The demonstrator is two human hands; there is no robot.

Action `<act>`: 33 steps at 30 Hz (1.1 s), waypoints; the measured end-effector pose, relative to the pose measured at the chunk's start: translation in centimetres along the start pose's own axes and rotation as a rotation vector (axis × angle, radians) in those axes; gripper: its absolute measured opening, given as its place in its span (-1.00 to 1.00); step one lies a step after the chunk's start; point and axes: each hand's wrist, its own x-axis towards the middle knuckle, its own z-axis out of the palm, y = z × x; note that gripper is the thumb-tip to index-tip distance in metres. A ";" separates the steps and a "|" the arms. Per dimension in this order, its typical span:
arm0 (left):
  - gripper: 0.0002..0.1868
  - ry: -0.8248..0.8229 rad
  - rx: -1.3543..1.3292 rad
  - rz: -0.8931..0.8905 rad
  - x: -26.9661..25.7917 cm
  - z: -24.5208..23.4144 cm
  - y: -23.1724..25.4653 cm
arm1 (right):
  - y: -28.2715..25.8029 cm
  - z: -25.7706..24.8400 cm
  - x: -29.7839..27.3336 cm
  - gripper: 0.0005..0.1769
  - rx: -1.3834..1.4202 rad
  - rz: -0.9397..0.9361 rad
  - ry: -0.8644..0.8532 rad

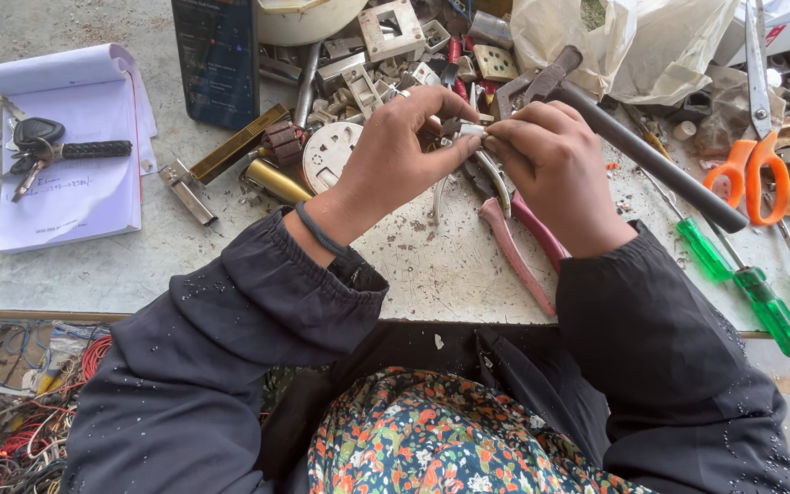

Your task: The person works at a cluttered workbench, using a hammer and pliers to disassemble and adjust small electrical components, including a white plastic socket and metal parts. They repeatedly strike and pry at the components while handling wires and other hardware.

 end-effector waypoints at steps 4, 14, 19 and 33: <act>-0.78 0.031 -0.076 -0.044 0.0 0.0 -0.1 | -0.7 0.0 -0.2 -0.87 -0.030 -0.023 0.058; -0.77 0.013 0.065 0.153 0.0 -0.3 0.4 | -0.2 -0.1 0.3 -0.84 0.096 0.044 -0.047; -0.74 0.005 0.108 0.126 -0.1 -0.3 -0.1 | -0.5 0.3 -0.2 -0.84 -0.041 -0.011 0.055; -0.59 -0.053 0.090 -0.402 0.5 -1.1 -2.4 | -1.5 0.8 0.3 -0.67 -0.192 0.074 -0.174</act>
